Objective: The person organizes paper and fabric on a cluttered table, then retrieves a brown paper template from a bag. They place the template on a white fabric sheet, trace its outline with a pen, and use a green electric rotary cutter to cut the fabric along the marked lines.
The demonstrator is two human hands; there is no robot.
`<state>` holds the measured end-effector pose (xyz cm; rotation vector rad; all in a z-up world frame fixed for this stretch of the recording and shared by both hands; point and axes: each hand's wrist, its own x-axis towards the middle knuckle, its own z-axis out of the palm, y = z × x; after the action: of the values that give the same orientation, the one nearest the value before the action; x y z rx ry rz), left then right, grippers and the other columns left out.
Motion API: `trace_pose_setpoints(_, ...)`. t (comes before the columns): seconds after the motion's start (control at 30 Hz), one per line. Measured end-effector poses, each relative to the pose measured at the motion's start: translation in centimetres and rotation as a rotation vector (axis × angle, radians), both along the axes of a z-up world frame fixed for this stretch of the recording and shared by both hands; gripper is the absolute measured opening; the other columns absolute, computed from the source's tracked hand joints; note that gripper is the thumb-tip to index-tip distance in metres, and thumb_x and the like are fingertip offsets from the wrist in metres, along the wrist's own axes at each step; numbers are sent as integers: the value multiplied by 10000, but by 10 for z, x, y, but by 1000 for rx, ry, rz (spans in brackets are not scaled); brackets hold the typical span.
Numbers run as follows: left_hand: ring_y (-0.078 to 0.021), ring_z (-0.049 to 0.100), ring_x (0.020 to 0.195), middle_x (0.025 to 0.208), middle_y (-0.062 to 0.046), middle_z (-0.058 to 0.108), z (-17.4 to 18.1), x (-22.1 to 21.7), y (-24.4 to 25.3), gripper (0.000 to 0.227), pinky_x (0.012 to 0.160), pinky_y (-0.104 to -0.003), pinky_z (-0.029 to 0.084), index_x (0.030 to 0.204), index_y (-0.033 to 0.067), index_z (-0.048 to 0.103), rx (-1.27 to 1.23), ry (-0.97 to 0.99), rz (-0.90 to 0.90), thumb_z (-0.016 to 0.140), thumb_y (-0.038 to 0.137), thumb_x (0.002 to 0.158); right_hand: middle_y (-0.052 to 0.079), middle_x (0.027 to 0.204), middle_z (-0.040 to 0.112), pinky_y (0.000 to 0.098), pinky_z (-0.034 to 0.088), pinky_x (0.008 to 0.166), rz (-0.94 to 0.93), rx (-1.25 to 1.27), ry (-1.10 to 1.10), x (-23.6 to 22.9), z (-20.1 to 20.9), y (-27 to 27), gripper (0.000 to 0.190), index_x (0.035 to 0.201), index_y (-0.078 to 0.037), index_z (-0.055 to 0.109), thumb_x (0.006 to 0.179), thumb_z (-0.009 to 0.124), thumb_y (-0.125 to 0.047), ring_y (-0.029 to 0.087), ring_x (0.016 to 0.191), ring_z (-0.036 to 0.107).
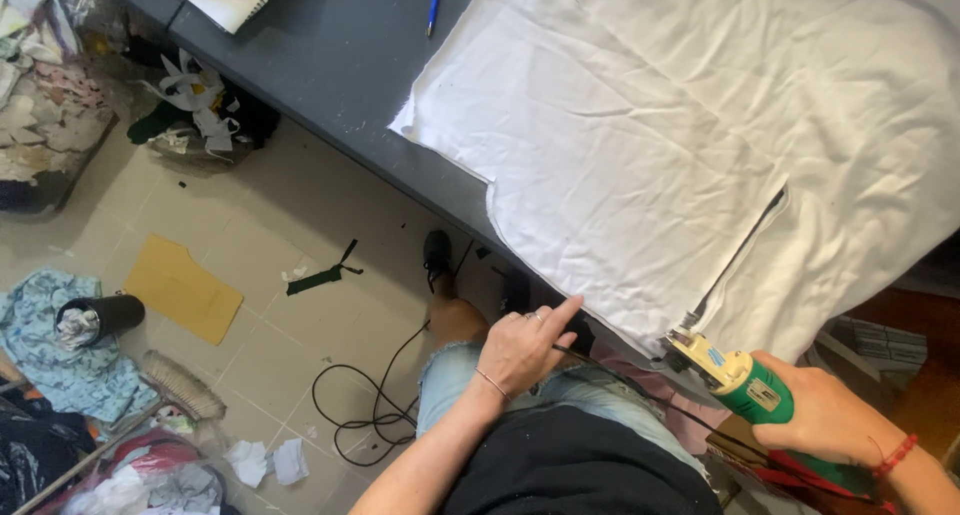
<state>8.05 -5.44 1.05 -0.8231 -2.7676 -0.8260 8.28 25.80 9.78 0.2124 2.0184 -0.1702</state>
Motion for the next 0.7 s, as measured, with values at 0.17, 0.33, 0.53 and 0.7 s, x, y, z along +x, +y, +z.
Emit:
trace_pose_setpoints(0.17,-178,427,469,682,1,481,-7,-1,-4,482,449,-293,358,1228,114,443,-8,-14,92,618,215,790,-31,603,639,188,425,558,-32,3,-14,-10,5,-16,575,1030,-335,543,480,671,-227,114,554,506)
trace_pose_setpoints(0.33,-155,400,462,668,4,447,-2,-3,-11,408,430,-278,343,1187,133,489,4,-9,88,610,161,798,-48,688,675,178,442,602,-32,-3,-43,-22,11,-34,610,1079,-356,503,502,658,-235,106,602,552)
trace_pose_setpoints(0.53,-160,379,460,669,7,429,-10,-3,-19,435,438,-281,336,1221,173,469,-14,8,72,611,151,810,-54,694,684,186,449,589,25,-5,-25,-31,4,-45,639,1116,-342,486,507,673,-291,101,595,581)
trace_pose_setpoints(0.7,-163,352,449,647,6,396,-8,-7,-22,391,427,-285,320,1189,181,504,1,50,73,552,95,811,-12,660,654,210,416,532,-28,-39,-28,-47,15,-70,594,1071,-301,521,500,673,-240,122,557,534)
